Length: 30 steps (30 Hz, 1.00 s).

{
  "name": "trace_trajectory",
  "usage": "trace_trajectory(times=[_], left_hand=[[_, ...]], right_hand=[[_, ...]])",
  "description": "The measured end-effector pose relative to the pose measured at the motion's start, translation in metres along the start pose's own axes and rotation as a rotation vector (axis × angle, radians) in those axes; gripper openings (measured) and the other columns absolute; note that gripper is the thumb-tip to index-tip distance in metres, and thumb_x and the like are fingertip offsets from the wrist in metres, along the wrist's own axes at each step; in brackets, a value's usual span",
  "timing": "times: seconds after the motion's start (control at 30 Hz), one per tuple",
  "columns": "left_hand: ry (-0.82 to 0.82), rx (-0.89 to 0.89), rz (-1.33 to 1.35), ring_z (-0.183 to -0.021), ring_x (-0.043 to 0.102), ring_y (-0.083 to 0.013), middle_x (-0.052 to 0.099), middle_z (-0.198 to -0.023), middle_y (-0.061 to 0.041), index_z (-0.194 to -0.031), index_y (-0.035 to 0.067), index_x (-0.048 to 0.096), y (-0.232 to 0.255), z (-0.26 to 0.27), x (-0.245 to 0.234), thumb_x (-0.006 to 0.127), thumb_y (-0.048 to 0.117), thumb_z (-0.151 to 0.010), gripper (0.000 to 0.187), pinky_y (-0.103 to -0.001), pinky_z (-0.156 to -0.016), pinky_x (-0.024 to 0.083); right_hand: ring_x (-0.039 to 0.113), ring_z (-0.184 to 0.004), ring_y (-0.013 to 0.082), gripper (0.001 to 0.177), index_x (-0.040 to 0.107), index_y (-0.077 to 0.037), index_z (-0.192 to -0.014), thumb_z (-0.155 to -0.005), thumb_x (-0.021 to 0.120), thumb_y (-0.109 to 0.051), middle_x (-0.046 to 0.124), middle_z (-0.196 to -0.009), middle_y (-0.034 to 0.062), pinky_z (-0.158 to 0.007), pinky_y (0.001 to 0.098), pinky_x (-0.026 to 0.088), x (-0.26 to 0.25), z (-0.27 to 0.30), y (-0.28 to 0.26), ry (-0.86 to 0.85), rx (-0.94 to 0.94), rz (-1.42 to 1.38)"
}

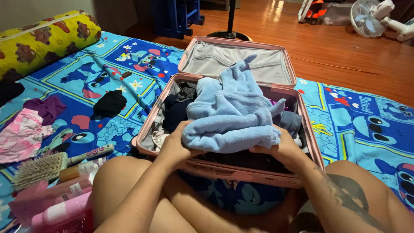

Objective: The person folds and places various clothing items into a pink suitcase. They handle denim shorts, a dark brown shirt, a dark patterned top, and a light blue towel, arranging them inside the suitcase.

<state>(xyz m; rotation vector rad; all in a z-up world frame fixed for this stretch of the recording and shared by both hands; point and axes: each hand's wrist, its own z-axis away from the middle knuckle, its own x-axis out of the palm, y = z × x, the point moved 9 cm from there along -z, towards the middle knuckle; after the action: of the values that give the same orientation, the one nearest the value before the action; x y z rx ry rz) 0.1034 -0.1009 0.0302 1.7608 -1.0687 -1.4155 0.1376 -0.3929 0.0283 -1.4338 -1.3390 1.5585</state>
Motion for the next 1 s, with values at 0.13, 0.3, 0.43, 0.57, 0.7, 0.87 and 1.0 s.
trace_trajectory(times=[0.13,0.3,0.43,0.57,0.7,0.87,1.0], left_hand=[[0.009,0.021,0.089,-0.092,0.079,-0.0213,0.083,-0.096,-0.006,-0.107,0.014,0.076,-0.008,0.004,0.003,0.087,0.043,-0.063,0.054,-0.036,-0.083,0.059],[0.035,-0.193,-0.069,-0.095,0.077,-0.0263,0.080,-0.099,-0.012,-0.113,0.016,0.078,-0.044,-0.021,0.008,0.077,0.059,-0.072,0.060,-0.038,-0.085,0.056],[0.087,-0.337,-0.099,-0.099,0.075,-0.0326,0.078,-0.102,-0.018,-0.113,0.012,0.079,-0.066,-0.038,0.015,0.072,0.063,-0.078,0.062,-0.041,-0.089,0.055],[0.166,-0.414,-0.178,-0.104,0.072,-0.0394,0.075,-0.107,-0.024,-0.109,0.003,0.076,-0.083,-0.049,0.019,0.074,0.061,-0.079,0.066,-0.046,-0.092,0.055],[0.259,-0.495,-0.126,-0.106,0.070,-0.0415,0.070,-0.113,-0.029,-0.114,-0.005,0.065,-0.095,-0.061,0.018,0.085,0.059,-0.069,0.080,-0.046,-0.092,0.055],[0.149,-0.633,-0.055,-0.111,0.073,-0.0386,0.071,-0.121,-0.029,-0.118,-0.009,0.067,-0.089,-0.075,0.021,0.088,0.058,-0.065,0.088,-0.044,-0.093,0.059],[0.285,-0.311,-0.378,-0.120,0.063,-0.0384,0.063,-0.127,-0.024,-0.127,0.001,0.058,-0.020,-0.079,0.003,0.089,0.054,-0.071,0.084,-0.045,-0.097,0.053]], right_hand=[[0.070,-0.101,0.0151,0.049,0.072,-0.004,-0.118,-0.071,0.085,-0.009,0.077,-0.111,0.0043,-0.093,0.0321,0.055,-0.011,0.003,0.009,0.032,0.073,-0.088],[0.070,-0.101,0.0190,0.056,0.078,0.004,-0.115,-0.084,0.077,-0.042,0.078,-0.110,0.0121,-0.091,0.0347,0.052,-0.024,-0.010,0.036,0.189,0.249,-0.132],[0.069,-0.103,0.0274,0.077,0.073,0.005,-0.117,-0.080,0.078,-0.062,0.074,-0.111,0.0194,-0.093,0.0380,0.051,-0.039,-0.022,0.034,0.456,0.394,0.170],[0.065,-0.107,0.0405,0.088,0.056,0.003,-0.133,-0.081,0.080,-0.064,0.065,-0.122,0.0232,-0.098,0.0606,0.041,-0.034,-0.026,-0.002,0.535,0.391,0.705],[0.055,-0.131,0.0357,0.055,0.059,-0.017,-0.139,-0.087,0.071,-0.033,0.060,-0.141,0.0139,-0.105,0.0626,0.036,0.024,-0.007,-0.090,0.642,-0.429,1.183],[0.056,-0.123,0.0265,0.075,0.061,-0.021,-0.131,-0.065,0.081,-0.053,0.063,-0.124,0.0057,-0.104,0.0782,0.027,0.076,-0.002,-0.101,0.205,-0.782,1.248],[0.057,-0.119,0.0236,0.076,0.060,-0.026,-0.129,-0.062,0.085,-0.053,0.066,-0.113,0.0018,-0.101,0.0750,0.028,0.067,-0.037,-0.077,-0.019,-0.423,1.321]])
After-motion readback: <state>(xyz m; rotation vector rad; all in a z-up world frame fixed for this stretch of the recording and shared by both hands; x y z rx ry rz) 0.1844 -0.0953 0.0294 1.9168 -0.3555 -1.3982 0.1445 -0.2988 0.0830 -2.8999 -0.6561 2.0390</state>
